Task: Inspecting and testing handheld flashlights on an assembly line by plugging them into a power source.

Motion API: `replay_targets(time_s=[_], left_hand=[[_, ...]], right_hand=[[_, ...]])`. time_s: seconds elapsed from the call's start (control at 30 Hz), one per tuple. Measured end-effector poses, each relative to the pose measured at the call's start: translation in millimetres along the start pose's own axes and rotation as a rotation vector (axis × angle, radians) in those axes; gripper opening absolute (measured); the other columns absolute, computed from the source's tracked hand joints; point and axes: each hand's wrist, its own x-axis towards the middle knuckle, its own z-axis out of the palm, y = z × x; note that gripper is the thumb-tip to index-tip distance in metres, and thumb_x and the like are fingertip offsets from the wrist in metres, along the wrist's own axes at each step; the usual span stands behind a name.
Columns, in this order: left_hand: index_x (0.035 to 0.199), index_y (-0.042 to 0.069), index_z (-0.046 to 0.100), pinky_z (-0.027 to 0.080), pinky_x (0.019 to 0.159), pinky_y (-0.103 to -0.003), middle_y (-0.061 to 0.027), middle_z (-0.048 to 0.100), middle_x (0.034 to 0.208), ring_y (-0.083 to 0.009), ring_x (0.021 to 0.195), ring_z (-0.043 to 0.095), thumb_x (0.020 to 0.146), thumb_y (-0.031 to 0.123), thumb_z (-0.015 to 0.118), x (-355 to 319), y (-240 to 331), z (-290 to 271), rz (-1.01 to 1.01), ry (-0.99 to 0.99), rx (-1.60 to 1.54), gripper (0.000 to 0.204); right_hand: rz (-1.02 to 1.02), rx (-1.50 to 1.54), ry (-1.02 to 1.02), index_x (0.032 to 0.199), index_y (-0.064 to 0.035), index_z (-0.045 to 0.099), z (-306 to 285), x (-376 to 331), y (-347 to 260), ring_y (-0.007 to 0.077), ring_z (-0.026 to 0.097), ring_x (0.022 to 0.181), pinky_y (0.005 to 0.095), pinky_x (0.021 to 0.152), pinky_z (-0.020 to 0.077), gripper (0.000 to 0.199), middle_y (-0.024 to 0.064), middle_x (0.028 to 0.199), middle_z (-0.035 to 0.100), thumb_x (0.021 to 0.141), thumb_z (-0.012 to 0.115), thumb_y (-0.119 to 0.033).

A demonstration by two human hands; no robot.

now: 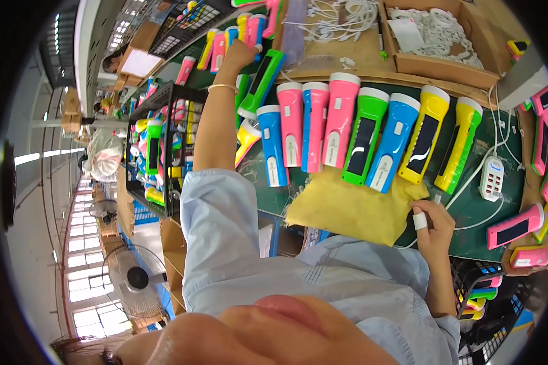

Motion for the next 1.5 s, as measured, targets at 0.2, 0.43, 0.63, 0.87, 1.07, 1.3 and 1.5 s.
replay_targets(time_s=[0.2, 0.43, 0.63, 0.87, 1.07, 1.3, 1.5], left_hand=[[0.118, -0.013, 0.034, 0.046, 0.087, -0.041, -0.0294, 0.049, 0.114, -0.0392, 0.101, 0.055, 0.074, 0.031, 0.064, 10, 23, 21, -0.066, 0.01, 0.096, 0.069], [0.129, -0.004, 0.035, 0.043, 0.078, -0.045, -0.0287, 0.048, 0.104, -0.0433, 0.092, 0.049, 0.076, 0.013, 0.061, -220, 135, -56, 0.526, 0.444, -0.326, 0.061], [0.131, -0.012, 0.024, 0.033, 0.094, -0.045, -0.0275, 0.036, 0.123, -0.0413, 0.114, 0.035, 0.072, 0.015, 0.062, -418, 177, -7, 0.86, 0.106, -0.856, 0.075], [0.127, -0.004, 0.037, 0.027, 0.103, -0.038, -0.017, 0.043, 0.128, -0.0265, 0.124, 0.036, 0.07, 0.043, 0.071, -396, 175, 4, 0.366, -0.545, -1.656, 0.082], [0.107, 0.003, 0.045, 0.051, 0.075, -0.04, -0.0101, 0.055, 0.088, -0.0221, 0.082, 0.058, 0.086, 0.022, 0.056, -382, 187, 2, 0.029, -0.746, -1.995, 0.03], [0.112, 0.002, 0.045, 0.047, 0.058, -0.031, -0.0094, 0.053, 0.085, -0.0187, 0.067, 0.054, 0.088, 0.025, 0.054, -360, 199, -10, -0.088, -0.98, -2.183, 0.034], [0.108, 0.004, 0.046, 0.048, 0.055, -0.032, -0.0094, 0.055, 0.08, -0.0197, 0.061, 0.056, 0.086, 0.03, 0.054, -358, 199, -9, -0.259, -1.102, -2.226, 0.035]], right_hand=[[0.017, 0.069, 0.025, 0.084, -0.0007, 0.062, -6, -2, -3, 0.0153, 0.051, 0.058, 0.0253, 0.053, 0.0387, 0.006, 0.0081, 0.071, 0.058, 0.08, 0.058, -0.003], [0.006, 0.461, -0.065, 0.123, 0.0, 0.047, 3, 12, -29, 0.0196, 0.059, 0.093, 0.0288, 0.08, 0.045, 0.045, 0.0132, 0.107, 0.059, 0.083, 0.061, -0.014], [-0.035, 0.762, 0.439, 0.112, -0.0007, 0.049, 9, -2, -65, 0.0215, 0.057, 0.093, 0.0328, 0.084, 0.0447, 0.039, 0.0096, 0.101, 0.059, 0.084, 0.058, -0.026], [-0.407, 0.177, -0.148, 0.11, 0.0006, 0.046, 8, -27, -19, 0.0289, 0.059, 0.078, 0.0344, 0.071, 0.0457, 0.042, 0.0175, 0.085, 0.058, 0.081, 0.061, -0.024], [-0.031, 0.334, -0.059, 0.109, -0.0015, 0.056, -13, -43, 1, 0.0162, 0.055, 0.09, 0.0276, 0.077, 0.043, 0.025, 0.0096, 0.099, 0.06, 0.091, 0.045, -0.015], [0.214, 0.408, 0.017, 0.129, -0.008, 0.04, -23, -50, -4, 0.0087, 0.041, 0.064, 0.022, 0.061, 0.0381, 0.036, 0.0013, 0.072, 0.043, 0.093, 0.037, -0.012], [0.218, 0.39, -0.1, 0.12, -0.0026, 0.05, -27, -49, 5, 0.0071, 0.044, 0.066, 0.0203, 0.06, 0.0361, 0.031, 0.0018, 0.075, 0.048, 0.093, 0.042, -0.016]])
